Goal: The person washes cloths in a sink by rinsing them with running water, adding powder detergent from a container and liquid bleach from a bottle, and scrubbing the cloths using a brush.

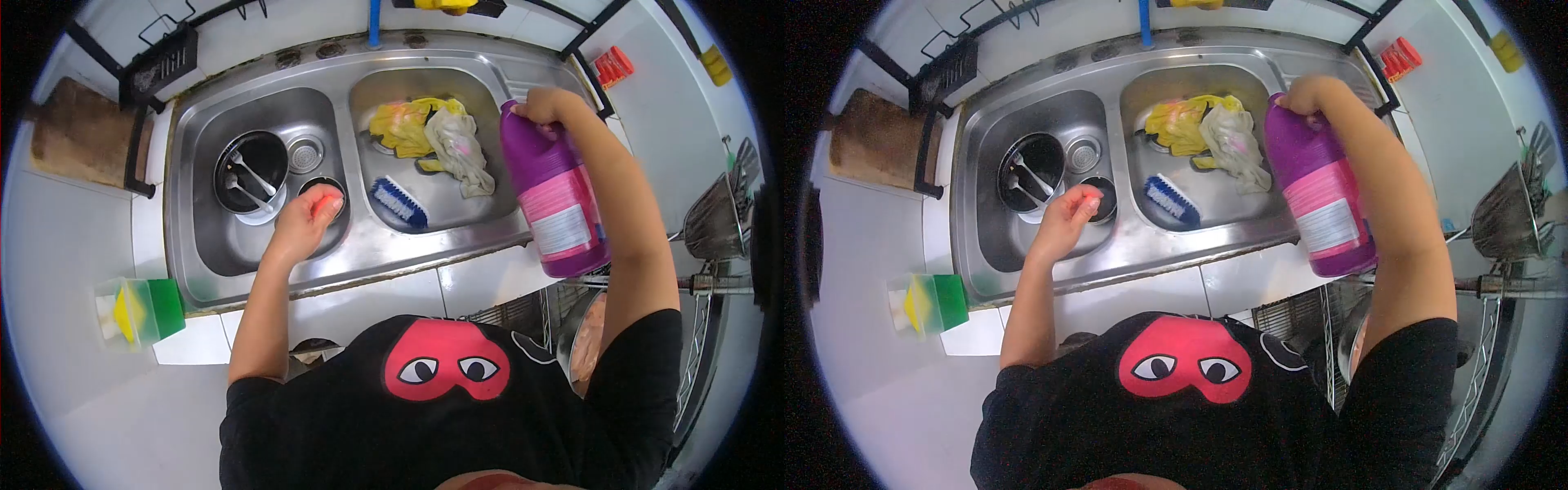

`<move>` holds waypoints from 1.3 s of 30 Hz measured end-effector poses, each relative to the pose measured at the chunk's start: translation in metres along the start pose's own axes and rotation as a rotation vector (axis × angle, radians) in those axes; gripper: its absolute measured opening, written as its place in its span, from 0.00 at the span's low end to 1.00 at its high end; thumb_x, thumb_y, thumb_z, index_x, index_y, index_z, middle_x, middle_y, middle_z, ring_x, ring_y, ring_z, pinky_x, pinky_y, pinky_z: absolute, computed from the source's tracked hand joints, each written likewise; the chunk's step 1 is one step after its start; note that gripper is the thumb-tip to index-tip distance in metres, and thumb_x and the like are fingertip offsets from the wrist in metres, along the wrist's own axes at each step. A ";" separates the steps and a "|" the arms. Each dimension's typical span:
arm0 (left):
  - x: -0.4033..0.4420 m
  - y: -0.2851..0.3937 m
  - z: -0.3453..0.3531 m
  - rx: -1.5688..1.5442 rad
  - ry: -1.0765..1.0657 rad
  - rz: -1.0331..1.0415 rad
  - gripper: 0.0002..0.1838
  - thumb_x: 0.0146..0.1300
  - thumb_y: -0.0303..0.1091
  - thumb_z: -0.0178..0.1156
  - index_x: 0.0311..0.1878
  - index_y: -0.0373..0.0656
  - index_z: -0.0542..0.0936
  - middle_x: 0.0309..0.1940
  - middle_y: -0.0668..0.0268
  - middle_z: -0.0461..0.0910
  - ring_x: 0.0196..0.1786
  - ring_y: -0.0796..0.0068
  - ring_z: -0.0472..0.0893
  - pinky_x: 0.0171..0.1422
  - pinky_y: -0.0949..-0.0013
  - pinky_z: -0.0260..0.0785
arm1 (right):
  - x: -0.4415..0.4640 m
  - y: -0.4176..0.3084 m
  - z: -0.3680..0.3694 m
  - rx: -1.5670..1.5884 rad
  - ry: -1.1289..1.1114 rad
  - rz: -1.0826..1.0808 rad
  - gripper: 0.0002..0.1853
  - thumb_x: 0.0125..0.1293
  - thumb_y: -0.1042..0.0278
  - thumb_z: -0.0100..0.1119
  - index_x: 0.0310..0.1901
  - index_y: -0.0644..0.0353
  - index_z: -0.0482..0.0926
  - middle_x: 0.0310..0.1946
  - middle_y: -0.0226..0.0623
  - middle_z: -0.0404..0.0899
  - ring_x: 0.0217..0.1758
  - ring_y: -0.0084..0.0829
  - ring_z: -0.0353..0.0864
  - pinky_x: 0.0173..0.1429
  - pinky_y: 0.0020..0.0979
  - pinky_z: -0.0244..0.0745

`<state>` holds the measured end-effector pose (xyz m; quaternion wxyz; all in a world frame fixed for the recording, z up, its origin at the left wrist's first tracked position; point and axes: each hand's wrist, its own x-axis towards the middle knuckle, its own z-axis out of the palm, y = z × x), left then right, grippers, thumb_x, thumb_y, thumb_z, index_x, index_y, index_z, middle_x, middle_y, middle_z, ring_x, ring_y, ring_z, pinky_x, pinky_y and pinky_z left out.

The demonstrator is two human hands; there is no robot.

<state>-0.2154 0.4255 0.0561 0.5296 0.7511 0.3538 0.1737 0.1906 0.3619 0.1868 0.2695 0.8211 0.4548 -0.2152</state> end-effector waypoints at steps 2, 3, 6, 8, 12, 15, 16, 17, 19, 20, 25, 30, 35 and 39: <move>0.000 0.008 0.001 0.008 -0.026 -0.008 0.11 0.61 0.37 0.57 0.42 0.41 0.76 0.26 0.70 0.73 0.31 0.82 0.70 0.38 0.77 0.64 | -0.016 -0.005 0.006 0.054 0.004 0.012 0.31 0.65 0.44 0.42 0.19 0.66 0.78 0.15 0.41 0.76 0.19 0.37 0.76 0.32 0.39 0.71; 0.000 0.011 0.002 0.009 -0.035 -0.009 0.11 0.60 0.36 0.58 0.43 0.41 0.76 0.27 0.70 0.73 0.32 0.82 0.71 0.39 0.76 0.64 | -0.017 -0.004 0.011 0.080 0.005 0.001 0.32 0.66 0.45 0.41 0.16 0.66 0.77 0.13 0.42 0.76 0.17 0.36 0.76 0.29 0.38 0.72; 0.002 0.008 0.006 -0.013 -0.080 0.023 0.13 0.57 0.30 0.60 0.46 0.41 0.74 0.29 0.70 0.73 0.32 0.82 0.72 0.39 0.76 0.66 | -0.025 -0.002 0.021 0.082 0.004 -0.008 0.34 0.66 0.45 0.40 0.13 0.67 0.76 0.10 0.42 0.74 0.14 0.35 0.75 0.28 0.37 0.72; 0.002 0.009 0.008 -0.085 -0.117 -0.007 0.16 0.56 0.27 0.60 0.49 0.43 0.73 0.29 0.71 0.72 0.30 0.84 0.72 0.35 0.77 0.66 | -0.029 -0.001 0.025 0.063 -0.026 0.004 0.34 0.66 0.45 0.40 0.13 0.67 0.76 0.10 0.42 0.74 0.15 0.35 0.75 0.28 0.37 0.72; 0.000 0.011 0.012 -0.226 -0.153 -0.098 0.21 0.55 0.22 0.59 0.53 0.45 0.71 0.29 0.74 0.71 0.26 0.87 0.71 0.27 0.79 0.66 | -0.025 0.007 0.038 0.053 -0.048 0.001 0.34 0.66 0.45 0.41 0.12 0.67 0.76 0.11 0.42 0.75 0.15 0.35 0.76 0.29 0.36 0.73; 0.000 0.017 0.010 -0.155 -0.161 -0.123 0.21 0.55 0.21 0.59 0.53 0.44 0.70 0.30 0.74 0.71 0.27 0.87 0.71 0.29 0.79 0.67 | -0.026 0.006 0.041 0.090 -0.022 -0.020 0.34 0.65 0.45 0.42 0.12 0.66 0.76 0.11 0.42 0.75 0.16 0.36 0.76 0.31 0.37 0.73; -0.001 0.019 0.010 -0.113 -0.163 -0.135 0.21 0.55 0.21 0.59 0.53 0.44 0.70 0.31 0.74 0.71 0.27 0.87 0.71 0.29 0.79 0.67 | -0.032 0.000 0.038 0.090 -0.006 -0.026 0.34 0.65 0.44 0.42 0.12 0.66 0.76 0.11 0.42 0.75 0.17 0.36 0.76 0.31 0.37 0.73; 0.000 0.018 0.010 -0.079 -0.159 -0.088 0.21 0.55 0.21 0.59 0.53 0.43 0.70 0.30 0.74 0.71 0.28 0.87 0.71 0.29 0.79 0.66 | -0.034 -0.006 0.035 0.089 0.009 -0.031 0.34 0.65 0.44 0.42 0.11 0.66 0.76 0.11 0.42 0.75 0.17 0.37 0.77 0.32 0.38 0.73; 0.001 0.011 0.011 -0.012 -0.150 0.007 0.21 0.55 0.21 0.59 0.53 0.42 0.70 0.30 0.74 0.71 0.28 0.87 0.71 0.30 0.80 0.66 | -0.032 -0.014 0.032 0.065 0.024 -0.058 0.35 0.65 0.44 0.42 0.12 0.67 0.76 0.11 0.42 0.75 0.18 0.37 0.77 0.32 0.38 0.73; 0.002 0.008 0.012 -0.036 -0.150 0.013 0.21 0.55 0.21 0.59 0.53 0.41 0.70 0.31 0.74 0.70 0.28 0.87 0.71 0.30 0.80 0.67 | -0.029 -0.018 0.030 0.052 0.031 -0.073 0.35 0.65 0.44 0.42 0.12 0.67 0.76 0.11 0.42 0.75 0.18 0.37 0.77 0.33 0.38 0.73; 0.002 0.006 0.010 0.041 -0.101 0.064 0.21 0.55 0.23 0.60 0.53 0.40 0.71 0.37 0.71 0.68 0.29 0.87 0.71 0.33 0.80 0.68 | -0.019 -0.035 0.021 0.048 0.031 -0.144 0.35 0.65 0.42 0.42 0.13 0.66 0.76 0.11 0.43 0.74 0.18 0.37 0.77 0.33 0.38 0.73; -0.002 0.007 0.002 0.042 -0.109 -0.007 0.20 0.54 0.23 0.60 0.52 0.42 0.73 0.41 0.71 0.68 0.30 0.87 0.72 0.34 0.80 0.69 | -0.014 -0.049 0.014 0.049 -0.003 -0.150 0.34 0.65 0.43 0.41 0.13 0.64 0.76 0.11 0.42 0.75 0.18 0.36 0.77 0.32 0.37 0.73; -0.003 -0.003 -0.001 -0.070 -0.092 -0.037 0.21 0.53 0.21 0.60 0.51 0.44 0.74 0.38 0.73 0.72 0.29 0.89 0.72 0.34 0.80 0.69 | 0.007 -0.043 0.018 0.073 -0.003 -0.097 0.33 0.65 0.45 0.42 0.14 0.65 0.76 0.13 0.41 0.75 0.18 0.35 0.76 0.32 0.37 0.73; -0.003 -0.005 0.000 -0.117 -0.070 -0.023 0.21 0.52 0.20 0.60 0.51 0.43 0.74 0.37 0.73 0.73 0.29 0.89 0.72 0.34 0.80 0.69 | 0.010 -0.037 0.006 0.097 -0.028 -0.032 0.27 0.64 0.46 0.44 0.31 0.68 0.78 0.21 0.41 0.78 0.20 0.35 0.76 0.29 0.39 0.71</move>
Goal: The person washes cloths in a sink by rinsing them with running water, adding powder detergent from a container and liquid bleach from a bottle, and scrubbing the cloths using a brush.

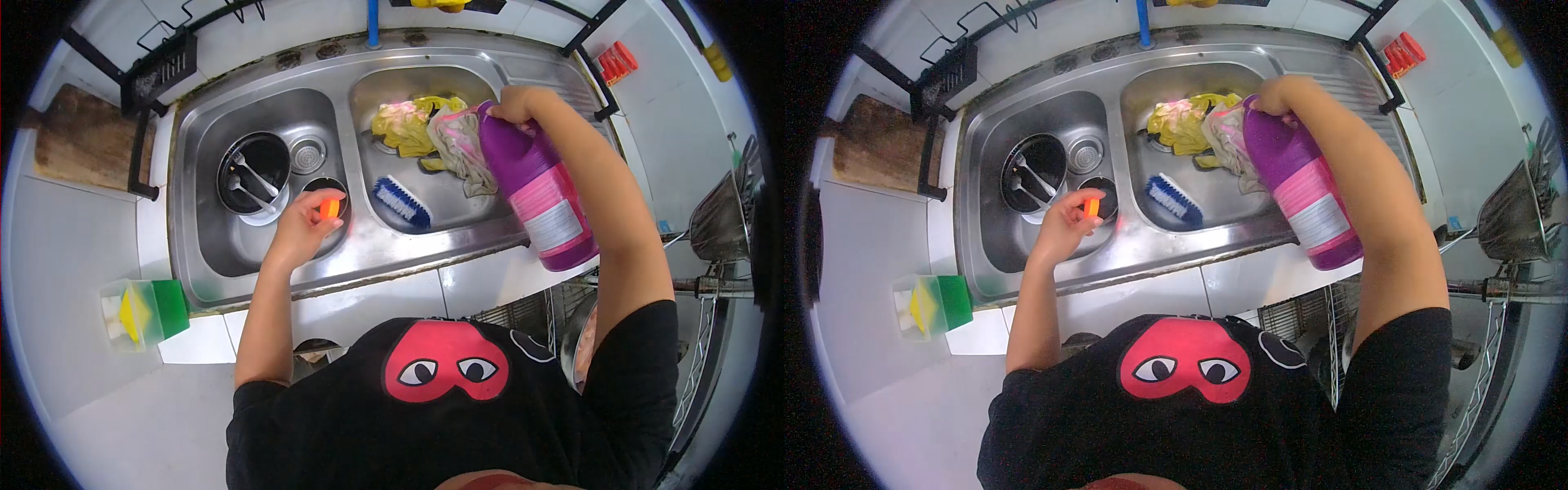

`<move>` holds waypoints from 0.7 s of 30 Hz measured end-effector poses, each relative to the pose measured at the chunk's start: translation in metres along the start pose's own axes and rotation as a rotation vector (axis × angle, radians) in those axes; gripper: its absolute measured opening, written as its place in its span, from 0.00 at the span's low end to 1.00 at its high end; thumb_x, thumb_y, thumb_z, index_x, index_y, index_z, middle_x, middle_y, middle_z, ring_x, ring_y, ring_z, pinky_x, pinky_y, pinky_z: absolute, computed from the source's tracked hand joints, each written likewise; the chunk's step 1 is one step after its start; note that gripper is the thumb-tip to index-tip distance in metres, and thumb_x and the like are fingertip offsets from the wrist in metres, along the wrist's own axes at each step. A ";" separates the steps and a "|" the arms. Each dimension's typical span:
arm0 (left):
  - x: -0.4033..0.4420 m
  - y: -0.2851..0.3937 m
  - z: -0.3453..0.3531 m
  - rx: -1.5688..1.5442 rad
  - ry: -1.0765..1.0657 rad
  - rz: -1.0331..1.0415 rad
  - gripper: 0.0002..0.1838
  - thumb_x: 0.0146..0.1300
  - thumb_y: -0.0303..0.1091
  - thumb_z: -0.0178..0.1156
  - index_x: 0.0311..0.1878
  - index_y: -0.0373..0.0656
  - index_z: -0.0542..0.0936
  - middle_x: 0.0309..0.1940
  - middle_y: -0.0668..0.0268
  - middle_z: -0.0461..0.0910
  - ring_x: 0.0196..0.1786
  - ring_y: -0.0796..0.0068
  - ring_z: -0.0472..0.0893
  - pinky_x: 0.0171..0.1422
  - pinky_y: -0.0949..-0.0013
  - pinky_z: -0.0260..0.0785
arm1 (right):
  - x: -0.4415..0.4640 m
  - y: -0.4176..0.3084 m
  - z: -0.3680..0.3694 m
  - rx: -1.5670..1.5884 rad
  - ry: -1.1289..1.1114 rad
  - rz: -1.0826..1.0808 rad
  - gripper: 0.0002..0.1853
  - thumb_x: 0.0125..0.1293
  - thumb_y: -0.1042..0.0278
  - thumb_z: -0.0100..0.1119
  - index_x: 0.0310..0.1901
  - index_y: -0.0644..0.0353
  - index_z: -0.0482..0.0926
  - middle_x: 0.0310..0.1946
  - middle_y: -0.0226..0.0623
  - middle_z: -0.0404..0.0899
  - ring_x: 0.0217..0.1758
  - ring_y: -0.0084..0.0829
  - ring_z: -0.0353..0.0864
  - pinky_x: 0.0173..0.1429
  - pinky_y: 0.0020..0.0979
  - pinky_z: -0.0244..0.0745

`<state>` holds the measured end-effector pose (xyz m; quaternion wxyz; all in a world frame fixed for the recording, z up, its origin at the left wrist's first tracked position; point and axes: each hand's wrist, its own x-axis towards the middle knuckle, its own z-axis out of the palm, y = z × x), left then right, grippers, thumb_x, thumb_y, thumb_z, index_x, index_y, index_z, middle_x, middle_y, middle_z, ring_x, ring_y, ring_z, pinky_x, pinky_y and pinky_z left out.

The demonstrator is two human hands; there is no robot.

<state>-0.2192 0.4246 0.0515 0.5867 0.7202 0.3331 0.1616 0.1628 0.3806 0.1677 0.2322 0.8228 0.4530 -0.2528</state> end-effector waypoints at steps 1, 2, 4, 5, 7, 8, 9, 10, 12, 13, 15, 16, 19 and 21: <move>0.000 0.000 0.000 -0.003 0.002 0.004 0.21 0.52 0.20 0.60 0.52 0.43 0.74 0.38 0.73 0.73 0.29 0.89 0.72 0.34 0.81 0.69 | 0.009 0.006 0.000 0.009 -0.002 0.013 0.27 0.64 0.46 0.45 0.32 0.68 0.78 0.21 0.41 0.78 0.20 0.35 0.76 0.29 0.40 0.71; 0.001 -0.001 0.001 -0.005 0.002 -0.010 0.21 0.52 0.20 0.60 0.52 0.43 0.74 0.38 0.73 0.73 0.29 0.89 0.72 0.34 0.81 0.69 | 0.017 0.012 -0.002 0.017 -0.004 0.025 0.27 0.64 0.46 0.45 0.33 0.67 0.78 0.22 0.41 0.78 0.20 0.35 0.76 0.28 0.40 0.71; 0.002 -0.001 0.002 -0.010 0.001 -0.037 0.22 0.52 0.19 0.60 0.52 0.43 0.74 0.39 0.72 0.72 0.29 0.89 0.72 0.34 0.81 0.69 | 0.027 0.023 -0.008 -0.040 0.019 -0.001 0.27 0.64 0.46 0.45 0.33 0.68 0.78 0.22 0.41 0.77 0.19 0.34 0.75 0.27 0.40 0.70; 0.003 -0.001 0.002 -0.012 0.004 -0.041 0.22 0.52 0.19 0.60 0.52 0.43 0.74 0.40 0.72 0.72 0.29 0.88 0.72 0.34 0.81 0.69 | 0.030 0.026 -0.010 -0.069 0.030 -0.014 0.27 0.64 0.46 0.45 0.34 0.68 0.78 0.22 0.41 0.77 0.18 0.34 0.74 0.27 0.40 0.70; 0.003 0.001 0.002 -0.014 0.006 -0.048 0.22 0.53 0.20 0.59 0.53 0.43 0.73 0.41 0.71 0.71 0.29 0.88 0.72 0.34 0.80 0.70 | 0.025 0.031 -0.014 -0.012 0.097 0.035 0.30 0.65 0.45 0.42 0.23 0.67 0.77 0.16 0.42 0.76 0.18 0.36 0.75 0.30 0.39 0.71; 0.003 0.002 0.002 -0.031 0.012 -0.040 0.21 0.54 0.19 0.59 0.53 0.43 0.73 0.41 0.70 0.69 0.29 0.87 0.73 0.34 0.81 0.69 | 0.022 0.032 -0.016 0.017 0.131 0.061 0.32 0.66 0.45 0.41 0.17 0.66 0.77 0.13 0.42 0.76 0.18 0.37 0.76 0.31 0.39 0.71; 0.005 0.004 0.002 -0.046 0.018 -0.032 0.21 0.54 0.19 0.58 0.53 0.43 0.74 0.41 0.69 0.67 0.29 0.85 0.74 0.35 0.81 0.68 | 0.022 0.035 -0.016 0.031 0.149 0.054 0.33 0.66 0.44 0.40 0.17 0.66 0.77 0.13 0.42 0.76 0.19 0.37 0.76 0.31 0.40 0.71; 0.007 0.006 0.002 -0.060 0.022 -0.022 0.20 0.55 0.18 0.57 0.52 0.43 0.74 0.41 0.68 0.65 0.29 0.84 0.74 0.35 0.82 0.67 | 0.022 0.039 -0.017 0.047 0.168 0.049 0.33 0.66 0.44 0.40 0.17 0.66 0.77 0.13 0.42 0.76 0.19 0.38 0.76 0.31 0.40 0.71; 0.013 0.016 0.004 -0.050 0.000 -0.013 0.21 0.55 0.19 0.57 0.53 0.42 0.73 0.41 0.67 0.66 0.29 0.84 0.74 0.35 0.81 0.67 | 0.018 0.046 -0.015 0.063 0.229 0.014 0.33 0.66 0.43 0.39 0.20 0.67 0.77 0.13 0.42 0.76 0.18 0.37 0.76 0.30 0.40 0.71; 0.017 0.022 0.005 -0.045 -0.011 -0.006 0.21 0.55 0.19 0.57 0.53 0.42 0.73 0.41 0.67 0.66 0.29 0.83 0.74 0.36 0.80 0.68 | 0.010 0.047 -0.015 0.061 0.272 -0.015 0.33 0.66 0.42 0.40 0.22 0.68 0.77 0.13 0.42 0.75 0.17 0.37 0.76 0.28 0.40 0.71; 0.032 0.037 0.009 0.000 -0.067 0.108 0.22 0.56 0.21 0.57 0.55 0.43 0.72 0.39 0.69 0.69 0.31 0.84 0.74 0.37 0.79 0.70 | -0.011 0.050 -0.015 0.126 0.358 -0.045 0.32 0.65 0.42 0.41 0.27 0.70 0.77 0.12 0.43 0.75 0.16 0.36 0.75 0.25 0.39 0.71; 0.041 0.047 0.012 0.023 -0.095 0.168 0.22 0.56 0.22 0.58 0.56 0.43 0.71 0.37 0.70 0.70 0.32 0.85 0.73 0.37 0.78 0.71 | -0.036 0.043 -0.016 0.194 0.401 -0.046 0.31 0.65 0.43 0.42 0.30 0.71 0.76 0.13 0.43 0.75 0.15 0.35 0.75 0.24 0.38 0.71; 0.063 0.114 0.027 -0.088 -0.168 0.317 0.23 0.57 0.23 0.56 0.58 0.43 0.70 0.36 0.71 0.73 0.32 0.84 0.73 0.38 0.77 0.71 | -0.089 0.032 -0.004 0.394 0.514 -0.125 0.28 0.65 0.45 0.45 0.37 0.71 0.74 0.14 0.45 0.75 0.13 0.34 0.74 0.20 0.35 0.69; 0.081 0.161 0.038 -0.049 -0.247 0.399 0.22 0.58 0.24 0.56 0.58 0.43 0.69 0.36 0.70 0.74 0.32 0.83 0.73 0.38 0.77 0.72 | -0.130 0.020 0.001 0.470 0.558 -0.151 0.26 0.65 0.48 0.48 0.41 0.70 0.74 0.20 0.48 0.77 0.15 0.35 0.76 0.22 0.34 0.70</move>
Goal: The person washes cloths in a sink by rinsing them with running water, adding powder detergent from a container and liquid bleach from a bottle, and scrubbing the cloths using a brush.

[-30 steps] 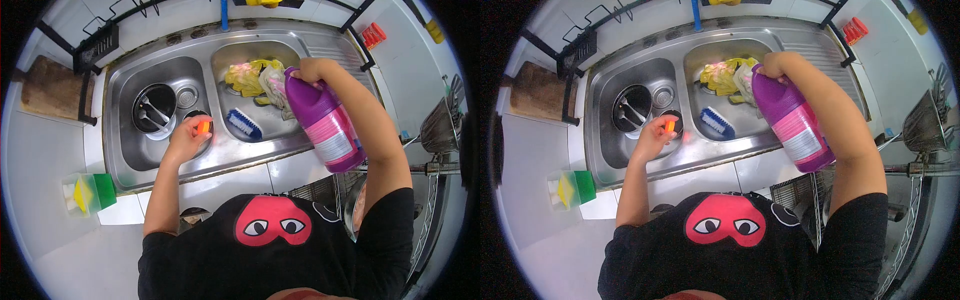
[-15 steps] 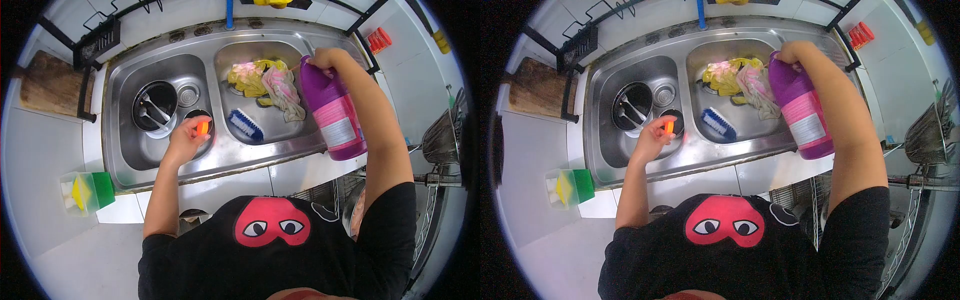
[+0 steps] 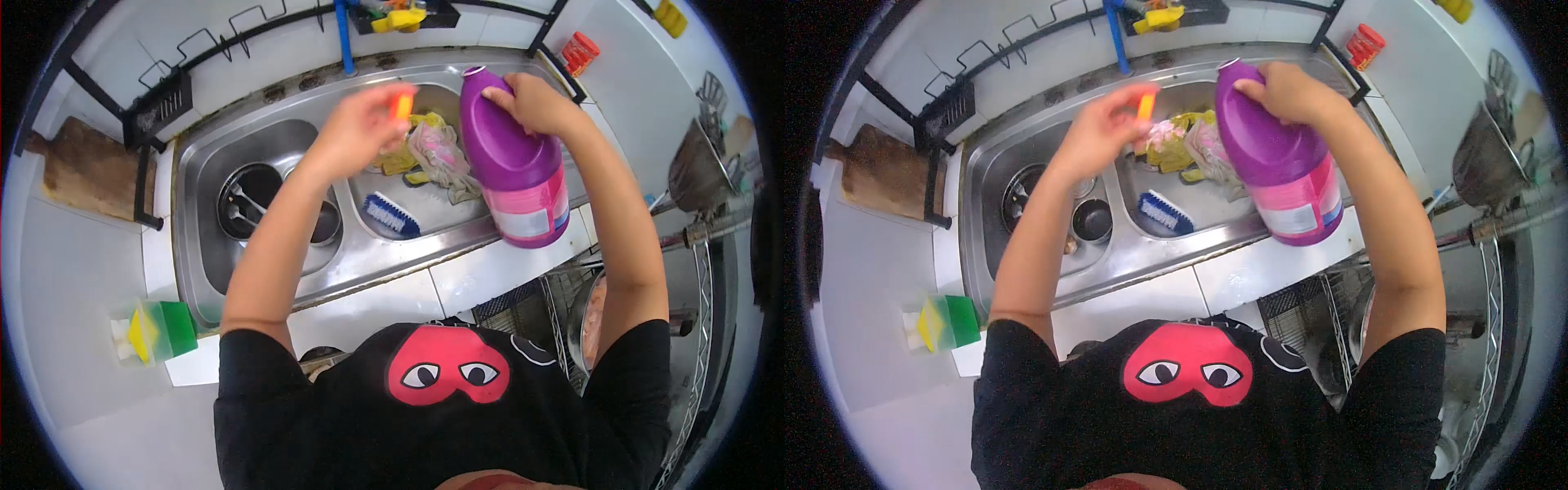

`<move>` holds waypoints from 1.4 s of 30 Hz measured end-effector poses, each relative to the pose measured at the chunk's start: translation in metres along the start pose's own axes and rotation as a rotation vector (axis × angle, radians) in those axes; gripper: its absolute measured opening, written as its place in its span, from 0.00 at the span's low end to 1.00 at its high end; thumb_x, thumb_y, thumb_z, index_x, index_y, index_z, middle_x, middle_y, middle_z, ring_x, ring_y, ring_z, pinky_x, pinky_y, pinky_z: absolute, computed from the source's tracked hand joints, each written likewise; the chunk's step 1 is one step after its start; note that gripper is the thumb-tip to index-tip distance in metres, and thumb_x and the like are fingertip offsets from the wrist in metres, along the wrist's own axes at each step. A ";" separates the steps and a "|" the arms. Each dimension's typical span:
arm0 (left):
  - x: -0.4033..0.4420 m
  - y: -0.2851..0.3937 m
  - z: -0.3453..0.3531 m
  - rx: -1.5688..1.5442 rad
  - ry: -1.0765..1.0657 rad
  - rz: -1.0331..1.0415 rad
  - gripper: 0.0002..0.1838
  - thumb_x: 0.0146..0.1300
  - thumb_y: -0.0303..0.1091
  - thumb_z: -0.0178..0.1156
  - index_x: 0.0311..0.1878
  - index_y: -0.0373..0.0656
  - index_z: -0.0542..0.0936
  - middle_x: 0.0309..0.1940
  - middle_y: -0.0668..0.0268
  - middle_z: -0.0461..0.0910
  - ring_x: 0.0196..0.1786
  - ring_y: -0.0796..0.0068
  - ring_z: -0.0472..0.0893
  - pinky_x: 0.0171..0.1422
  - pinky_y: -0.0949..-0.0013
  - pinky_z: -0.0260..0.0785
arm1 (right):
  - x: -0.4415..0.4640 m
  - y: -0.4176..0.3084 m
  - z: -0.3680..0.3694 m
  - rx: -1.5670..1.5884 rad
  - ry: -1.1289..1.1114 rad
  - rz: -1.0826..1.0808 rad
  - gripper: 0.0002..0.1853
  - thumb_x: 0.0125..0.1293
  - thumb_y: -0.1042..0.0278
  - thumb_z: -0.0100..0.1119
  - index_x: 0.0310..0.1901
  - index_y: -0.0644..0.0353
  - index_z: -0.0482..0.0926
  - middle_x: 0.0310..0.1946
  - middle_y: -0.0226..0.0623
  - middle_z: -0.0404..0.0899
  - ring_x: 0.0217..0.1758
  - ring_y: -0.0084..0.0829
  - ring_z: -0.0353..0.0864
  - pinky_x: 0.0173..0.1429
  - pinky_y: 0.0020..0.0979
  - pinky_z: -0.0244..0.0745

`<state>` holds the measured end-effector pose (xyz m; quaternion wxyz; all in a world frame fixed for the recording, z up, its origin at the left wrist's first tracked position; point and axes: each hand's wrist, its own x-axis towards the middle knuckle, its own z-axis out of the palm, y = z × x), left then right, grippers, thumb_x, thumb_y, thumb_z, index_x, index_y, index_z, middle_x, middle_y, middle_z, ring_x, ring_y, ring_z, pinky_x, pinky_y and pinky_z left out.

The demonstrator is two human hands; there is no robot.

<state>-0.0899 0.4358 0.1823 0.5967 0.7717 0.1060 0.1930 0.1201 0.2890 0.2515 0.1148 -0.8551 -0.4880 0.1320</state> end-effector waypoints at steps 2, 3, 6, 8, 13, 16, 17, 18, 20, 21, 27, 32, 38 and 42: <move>0.030 0.024 0.011 0.031 -0.085 0.046 0.21 0.59 0.25 0.56 0.58 0.42 0.69 0.36 0.69 0.75 0.32 0.83 0.74 0.38 0.77 0.72 | -0.022 -0.002 -0.002 -0.046 0.074 -0.104 0.26 0.64 0.47 0.48 0.43 0.69 0.74 0.23 0.49 0.78 0.19 0.37 0.78 0.25 0.35 0.72; 0.043 0.033 0.017 0.039 -0.124 0.042 0.21 0.59 0.26 0.56 0.58 0.42 0.69 0.36 0.69 0.75 0.32 0.82 0.74 0.38 0.76 0.72 | -0.036 -0.008 -0.008 -0.003 0.013 -0.037 0.25 0.63 0.48 0.50 0.42 0.67 0.74 0.27 0.51 0.78 0.26 0.42 0.80 0.33 0.37 0.73; 0.057 0.055 0.037 0.147 -0.294 0.041 0.20 0.60 0.33 0.57 0.56 0.40 0.70 0.34 0.68 0.76 0.31 0.82 0.74 0.37 0.76 0.73 | -0.067 -0.003 -0.006 -0.111 0.139 -0.265 0.23 0.62 0.49 0.52 0.39 0.67 0.75 0.28 0.52 0.78 0.31 0.47 0.79 0.38 0.39 0.73; 0.053 0.071 0.047 0.252 -0.445 0.036 0.19 0.61 0.35 0.57 0.55 0.40 0.72 0.33 0.68 0.77 0.30 0.82 0.74 0.36 0.76 0.73 | -0.089 -0.007 -0.009 -0.077 0.107 -0.218 0.23 0.61 0.49 0.53 0.38 0.67 0.75 0.31 0.53 0.78 0.37 0.50 0.78 0.43 0.41 0.71; 0.029 0.107 0.076 0.505 -0.512 -0.265 0.20 0.60 0.36 0.58 0.50 0.32 0.74 0.31 0.66 0.78 0.28 0.83 0.75 0.32 0.75 0.72 | -0.142 -0.007 -0.003 -0.051 0.096 -0.184 0.24 0.59 0.48 0.53 0.42 0.66 0.76 0.35 0.54 0.78 0.42 0.50 0.77 0.48 0.42 0.72; 0.001 0.107 0.097 0.394 -0.497 -0.071 0.18 0.57 0.31 0.60 0.49 0.33 0.75 0.30 0.66 0.78 0.29 0.82 0.75 0.32 0.76 0.71 | -0.169 0.005 0.003 -0.027 0.084 -0.170 0.24 0.59 0.48 0.54 0.43 0.65 0.75 0.36 0.53 0.78 0.42 0.50 0.77 0.48 0.42 0.72; -0.008 0.108 0.104 0.388 -0.530 0.050 0.19 0.54 0.25 0.61 0.51 0.36 0.75 0.36 0.63 0.79 0.35 0.79 0.77 0.39 0.75 0.72 | -0.179 0.009 0.004 -0.019 0.089 -0.182 0.25 0.59 0.48 0.55 0.43 0.65 0.75 0.37 0.53 0.78 0.42 0.50 0.77 0.48 0.42 0.72; -0.015 0.108 0.111 0.357 -0.540 0.131 0.20 0.53 0.24 0.61 0.52 0.37 0.75 0.39 0.62 0.78 0.37 0.78 0.77 0.42 0.74 0.71 | -0.190 0.014 0.005 -0.009 0.094 -0.194 0.25 0.58 0.48 0.55 0.43 0.65 0.75 0.37 0.53 0.78 0.43 0.50 0.77 0.47 0.42 0.72; -0.030 0.106 0.125 0.286 -0.551 0.290 0.22 0.52 0.21 0.60 0.53 0.39 0.74 0.44 0.60 0.77 0.43 0.76 0.76 0.48 0.72 0.70 | -0.212 0.022 0.009 0.026 0.105 -0.206 0.25 0.58 0.47 0.55 0.43 0.65 0.75 0.37 0.53 0.78 0.42 0.51 0.77 0.47 0.42 0.72; -0.038 0.111 0.132 0.156 -0.617 0.199 0.20 0.53 0.25 0.61 0.52 0.39 0.75 0.49 0.58 0.74 0.49 0.73 0.74 0.55 0.70 0.67 | -0.223 0.025 0.011 0.042 0.107 -0.215 0.25 0.58 0.47 0.55 0.44 0.65 0.75 0.37 0.53 0.78 0.42 0.51 0.77 0.47 0.42 0.72; -0.100 0.134 0.194 0.671 -0.212 -0.060 0.20 0.57 0.49 0.59 0.38 0.38 0.80 0.19 0.66 0.78 0.21 0.78 0.75 0.28 0.73 0.68 | -0.290 0.041 0.035 0.072 0.198 -0.367 0.23 0.60 0.49 0.54 0.38 0.66 0.74 0.31 0.54 0.78 0.37 0.52 0.78 0.42 0.43 0.72; -0.158 0.110 0.218 0.552 -0.431 0.222 0.14 0.58 0.34 0.60 0.46 0.39 0.76 0.33 0.67 0.78 0.35 0.79 0.76 0.38 0.75 0.69 | -0.327 0.054 0.077 0.125 0.045 -0.374 0.24 0.59 0.48 0.55 0.39 0.66 0.75 0.30 0.54 0.78 0.37 0.51 0.78 0.41 0.42 0.72; -0.222 0.100 0.243 0.782 -0.249 -0.241 0.21 0.58 0.47 0.59 0.42 0.36 0.78 0.25 0.60 0.80 0.22 0.76 0.79 0.29 0.72 0.71 | -0.364 0.054 0.131 0.228 -0.076 -0.449 0.25 0.57 0.47 0.56 0.40 0.66 0.76 0.32 0.57 0.77 0.38 0.53 0.78 0.44 0.43 0.72; -0.262 0.069 0.253 0.844 -0.272 -0.126 0.22 0.55 0.48 0.60 0.38 0.35 0.79 0.25 0.54 0.80 0.27 0.64 0.81 0.34 0.65 0.72 | -0.384 0.052 0.166 0.222 -0.187 -0.390 0.24 0.57 0.48 0.57 0.40 0.65 0.74 0.33 0.57 0.77 0.39 0.55 0.76 0.45 0.45 0.71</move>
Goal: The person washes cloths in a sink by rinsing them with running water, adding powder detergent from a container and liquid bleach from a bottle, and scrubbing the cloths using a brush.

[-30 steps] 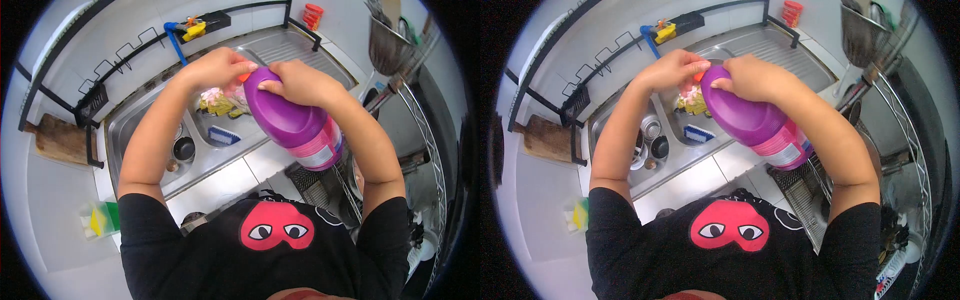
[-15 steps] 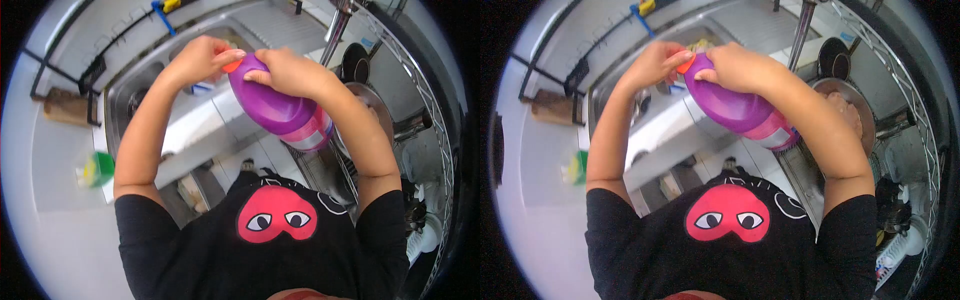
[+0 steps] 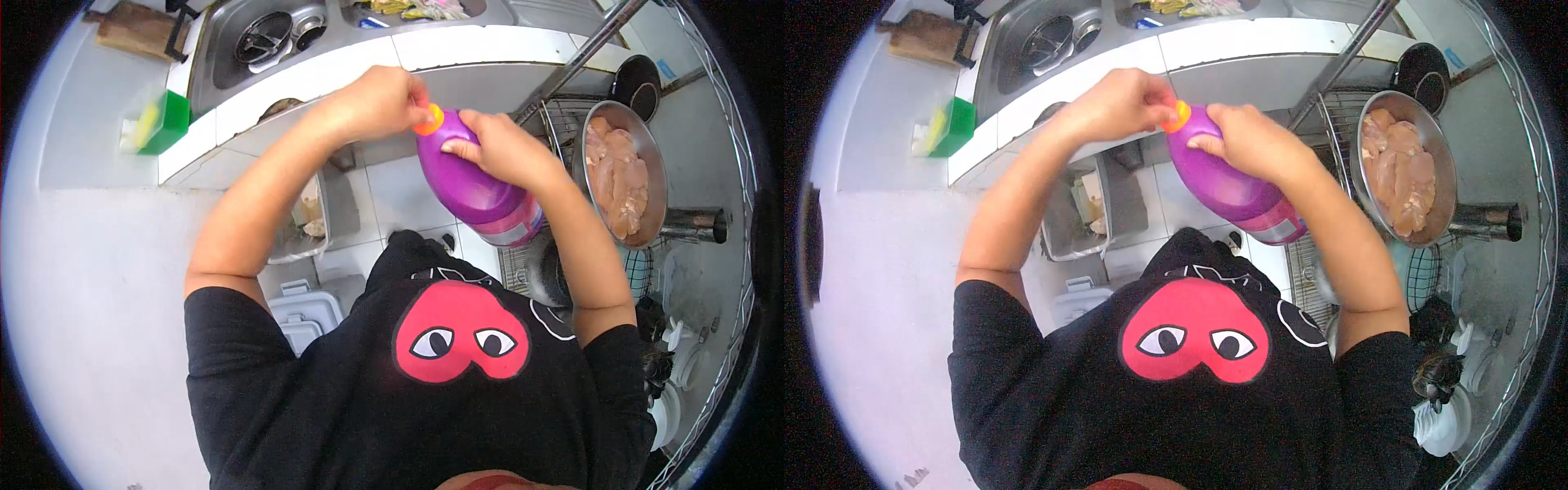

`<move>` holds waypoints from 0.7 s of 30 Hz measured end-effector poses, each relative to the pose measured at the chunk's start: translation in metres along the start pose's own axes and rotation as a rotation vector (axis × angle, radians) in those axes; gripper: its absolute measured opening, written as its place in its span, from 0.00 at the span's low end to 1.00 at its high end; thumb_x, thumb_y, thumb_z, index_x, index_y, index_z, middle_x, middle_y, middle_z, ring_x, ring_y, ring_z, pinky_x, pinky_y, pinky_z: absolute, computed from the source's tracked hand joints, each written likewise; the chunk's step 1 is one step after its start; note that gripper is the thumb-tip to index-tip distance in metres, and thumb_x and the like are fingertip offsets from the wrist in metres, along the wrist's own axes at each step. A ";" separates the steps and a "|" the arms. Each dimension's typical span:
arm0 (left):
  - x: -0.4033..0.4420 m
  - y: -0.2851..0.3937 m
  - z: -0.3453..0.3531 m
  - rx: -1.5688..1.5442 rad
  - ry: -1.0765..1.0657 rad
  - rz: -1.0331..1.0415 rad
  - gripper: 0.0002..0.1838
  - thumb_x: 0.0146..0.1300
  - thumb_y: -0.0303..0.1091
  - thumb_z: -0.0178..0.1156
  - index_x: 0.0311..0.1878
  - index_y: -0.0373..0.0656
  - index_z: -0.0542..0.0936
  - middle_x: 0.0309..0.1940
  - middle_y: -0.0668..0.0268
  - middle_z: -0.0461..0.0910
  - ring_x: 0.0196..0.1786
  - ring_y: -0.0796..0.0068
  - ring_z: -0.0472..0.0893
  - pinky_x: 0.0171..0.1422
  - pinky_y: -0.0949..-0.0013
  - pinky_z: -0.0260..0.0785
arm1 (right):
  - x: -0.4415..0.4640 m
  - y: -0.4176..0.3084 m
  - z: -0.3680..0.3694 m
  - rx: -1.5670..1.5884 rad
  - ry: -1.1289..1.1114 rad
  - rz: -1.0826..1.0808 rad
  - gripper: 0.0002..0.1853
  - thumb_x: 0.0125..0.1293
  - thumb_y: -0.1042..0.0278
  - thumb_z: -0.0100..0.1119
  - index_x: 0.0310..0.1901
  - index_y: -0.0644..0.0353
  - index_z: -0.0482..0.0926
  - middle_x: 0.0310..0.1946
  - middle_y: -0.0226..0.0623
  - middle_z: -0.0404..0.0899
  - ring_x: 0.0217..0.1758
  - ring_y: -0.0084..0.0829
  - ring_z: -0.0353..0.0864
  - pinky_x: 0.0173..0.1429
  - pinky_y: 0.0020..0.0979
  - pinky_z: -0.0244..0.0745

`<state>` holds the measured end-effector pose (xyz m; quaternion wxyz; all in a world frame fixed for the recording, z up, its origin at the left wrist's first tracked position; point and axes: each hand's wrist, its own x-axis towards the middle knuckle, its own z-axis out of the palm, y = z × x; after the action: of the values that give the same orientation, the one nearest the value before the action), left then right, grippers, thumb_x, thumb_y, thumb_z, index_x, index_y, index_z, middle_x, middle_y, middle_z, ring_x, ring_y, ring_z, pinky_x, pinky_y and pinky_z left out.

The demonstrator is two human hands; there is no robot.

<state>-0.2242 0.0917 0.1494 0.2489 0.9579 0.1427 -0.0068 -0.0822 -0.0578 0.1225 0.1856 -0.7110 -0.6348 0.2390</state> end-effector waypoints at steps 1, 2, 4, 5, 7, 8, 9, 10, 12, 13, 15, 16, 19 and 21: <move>-0.007 -0.003 0.011 0.064 0.047 0.044 0.22 0.55 0.49 0.61 0.38 0.35 0.79 0.25 0.53 0.80 0.28 0.60 0.81 0.35 0.63 0.72 | -0.003 -0.002 0.009 -0.001 -0.014 0.005 0.23 0.57 0.48 0.57 0.38 0.66 0.74 0.33 0.56 0.77 0.39 0.55 0.76 0.44 0.45 0.71; -0.014 -0.006 0.023 0.052 0.024 -0.019 0.22 0.54 0.49 0.62 0.37 0.35 0.79 0.25 0.51 0.79 0.30 0.57 0.80 0.36 0.62 0.72 | -0.005 -0.004 0.018 0.052 -0.015 -0.014 0.24 0.57 0.48 0.57 0.38 0.66 0.73 0.33 0.57 0.77 0.40 0.55 0.76 0.44 0.46 0.70; -0.028 -0.009 0.043 0.026 -0.030 -0.137 0.22 0.52 0.49 0.63 0.37 0.36 0.79 0.26 0.49 0.79 0.32 0.50 0.79 0.39 0.59 0.71 | -0.006 -0.002 0.045 -0.005 0.018 -0.042 0.22 0.56 0.51 0.59 0.37 0.65 0.70 0.30 0.56 0.76 0.37 0.57 0.74 0.39 0.45 0.70; -0.037 -0.010 0.044 -0.038 -0.060 -0.161 0.21 0.50 0.47 0.65 0.36 0.36 0.78 0.27 0.47 0.78 0.34 0.47 0.78 0.40 0.58 0.71 | -0.005 -0.006 0.057 0.019 0.012 -0.008 0.22 0.56 0.51 0.59 0.35 0.65 0.70 0.29 0.57 0.75 0.36 0.57 0.74 0.39 0.46 0.70; -0.055 -0.022 0.061 -0.105 -0.054 -0.142 0.20 0.50 0.43 0.65 0.39 0.36 0.77 0.30 0.48 0.77 0.37 0.48 0.77 0.43 0.58 0.70 | -0.004 -0.002 0.087 0.021 0.020 -0.073 0.22 0.55 0.51 0.59 0.36 0.65 0.69 0.30 0.57 0.75 0.36 0.57 0.74 0.39 0.46 0.70; -0.066 -0.030 0.073 -0.144 -0.051 -0.137 0.19 0.50 0.41 0.65 0.40 0.36 0.76 0.32 0.49 0.77 0.38 0.48 0.77 0.44 0.58 0.70 | -0.004 -0.002 0.100 0.022 -0.009 -0.070 0.22 0.55 0.51 0.60 0.36 0.65 0.69 0.30 0.57 0.75 0.36 0.56 0.75 0.40 0.46 0.70; -0.078 -0.036 0.085 -0.139 -0.028 -0.101 0.18 0.51 0.39 0.63 0.42 0.37 0.76 0.33 0.49 0.76 0.40 0.49 0.77 0.44 0.58 0.69 | -0.004 -0.004 0.111 0.012 -0.040 -0.068 0.23 0.55 0.50 0.59 0.36 0.65 0.69 0.31 0.56 0.76 0.37 0.55 0.75 0.41 0.45 0.70; -0.091 -0.043 0.096 -0.133 -0.002 -0.068 0.18 0.52 0.37 0.61 0.44 0.37 0.75 0.35 0.48 0.76 0.42 0.49 0.76 0.45 0.58 0.69 | -0.003 -0.004 0.126 0.006 -0.067 -0.062 0.24 0.55 0.49 0.59 0.37 0.65 0.69 0.32 0.55 0.76 0.38 0.53 0.76 0.42 0.45 0.70; -0.114 -0.054 0.114 -0.118 -0.006 -0.039 0.17 0.53 0.33 0.58 0.46 0.38 0.74 0.38 0.50 0.74 0.44 0.51 0.75 0.46 0.59 0.69 | 0.002 -0.001 0.153 0.026 -0.178 -0.091 0.25 0.55 0.47 0.57 0.39 0.65 0.69 0.33 0.54 0.76 0.39 0.53 0.76 0.43 0.46 0.70; -0.126 -0.059 0.121 -0.109 -0.035 -0.042 0.16 0.53 0.31 0.57 0.46 0.38 0.73 0.40 0.52 0.73 0.45 0.52 0.74 0.47 0.60 0.69 | 0.002 -0.002 0.165 0.038 -0.221 -0.106 0.25 0.56 0.47 0.57 0.40 0.65 0.70 0.33 0.54 0.76 0.39 0.53 0.76 0.43 0.46 0.70; -0.145 -0.070 0.136 -0.081 -0.019 0.000 0.16 0.52 0.28 0.55 0.46 0.40 0.73 0.42 0.56 0.72 0.46 0.55 0.74 0.47 0.61 0.70 | 0.006 -0.005 0.184 0.057 -0.303 -0.145 0.26 0.56 0.46 0.57 0.40 0.64 0.70 0.32 0.54 0.76 0.39 0.54 0.75 0.43 0.46 0.69; -0.155 -0.077 0.145 -0.066 0.022 0.043 0.15 0.52 0.27 0.54 0.45 0.40 0.73 0.43 0.58 0.72 0.46 0.57 0.73 0.47 0.62 0.70 | 0.009 -0.003 0.195 0.084 -0.335 -0.189 0.26 0.56 0.46 0.57 0.40 0.64 0.70 0.32 0.54 0.76 0.39 0.53 0.75 0.44 0.47 0.69; -0.175 -0.086 0.152 -0.026 -0.063 0.133 0.15 0.51 0.27 0.52 0.45 0.43 0.74 0.45 0.63 0.71 0.48 0.62 0.72 0.47 0.65 0.71 | 0.019 0.004 0.219 0.187 -0.454 -0.287 0.25 0.55 0.46 0.58 0.39 0.63 0.71 0.31 0.54 0.76 0.37 0.53 0.75 0.43 0.46 0.68; -0.185 -0.093 0.162 -0.016 -0.148 0.174 0.16 0.50 0.27 0.51 0.45 0.44 0.74 0.47 0.66 0.70 0.51 0.63 0.70 0.48 0.66 0.72 | 0.025 0.007 0.230 0.215 -0.582 -0.331 0.25 0.55 0.46 0.58 0.39 0.63 0.71 0.31 0.53 0.75 0.36 0.53 0.75 0.42 0.46 0.68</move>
<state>-0.4180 0.0419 -0.0213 0.2659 0.9616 0.0401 -0.0546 -0.2071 -0.0432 -0.0720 0.1067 -0.4770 -0.7389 0.4638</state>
